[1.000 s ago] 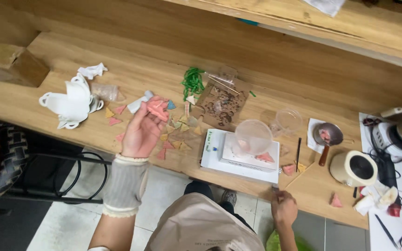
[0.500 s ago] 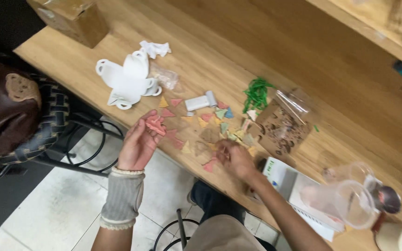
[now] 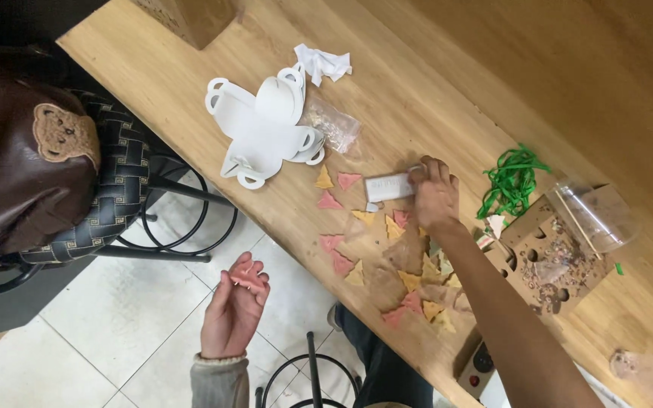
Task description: Painting or cleaning small pink wax figurines on a scale and workbench.
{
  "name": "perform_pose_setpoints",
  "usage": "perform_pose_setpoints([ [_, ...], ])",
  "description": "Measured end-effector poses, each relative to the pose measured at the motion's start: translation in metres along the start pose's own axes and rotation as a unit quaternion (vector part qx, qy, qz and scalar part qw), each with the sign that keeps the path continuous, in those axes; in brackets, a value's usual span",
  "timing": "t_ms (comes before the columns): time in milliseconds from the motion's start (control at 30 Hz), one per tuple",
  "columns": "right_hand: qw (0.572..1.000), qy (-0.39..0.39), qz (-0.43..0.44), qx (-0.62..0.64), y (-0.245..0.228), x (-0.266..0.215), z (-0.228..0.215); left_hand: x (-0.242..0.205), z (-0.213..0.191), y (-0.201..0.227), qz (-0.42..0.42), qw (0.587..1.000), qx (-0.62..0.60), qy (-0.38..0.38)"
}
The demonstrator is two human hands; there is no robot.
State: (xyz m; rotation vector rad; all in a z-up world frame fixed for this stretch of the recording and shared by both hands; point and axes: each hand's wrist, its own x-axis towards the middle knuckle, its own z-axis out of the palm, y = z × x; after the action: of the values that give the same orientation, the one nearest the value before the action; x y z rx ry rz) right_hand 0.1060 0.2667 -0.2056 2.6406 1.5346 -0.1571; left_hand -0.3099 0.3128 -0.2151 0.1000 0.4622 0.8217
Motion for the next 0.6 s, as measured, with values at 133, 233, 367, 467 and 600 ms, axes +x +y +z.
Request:
perform_pose_setpoints([
  [133, 0.997, -0.016, 0.037, 0.069, 0.015, -0.01, 0.002, 0.017, -0.004, -0.019, -0.04, 0.998, -0.028, -0.042],
  [233, 0.996, 0.043, -0.06, 0.053, 0.025, -0.014, 0.002, 0.025, 0.003, -0.03, -0.053, 0.998, -0.019, -0.021],
  [367, 0.995, 0.0, -0.076, 0.068, 0.014, -0.009, -0.002, 0.029, 0.002, -0.027, -0.043, 0.998, -0.003, -0.042],
  [467, 0.994, 0.005, -0.093, 0.053, 0.018, -0.01, 0.003, 0.03, 0.002, -0.025, -0.042, 0.998, -0.024, -0.045],
  [600, 0.992, 0.055, -0.091, 0.069, 0.017, -0.009, 0.018, 0.028, -0.01, -0.023, -0.024, 0.999, -0.022, -0.044],
])
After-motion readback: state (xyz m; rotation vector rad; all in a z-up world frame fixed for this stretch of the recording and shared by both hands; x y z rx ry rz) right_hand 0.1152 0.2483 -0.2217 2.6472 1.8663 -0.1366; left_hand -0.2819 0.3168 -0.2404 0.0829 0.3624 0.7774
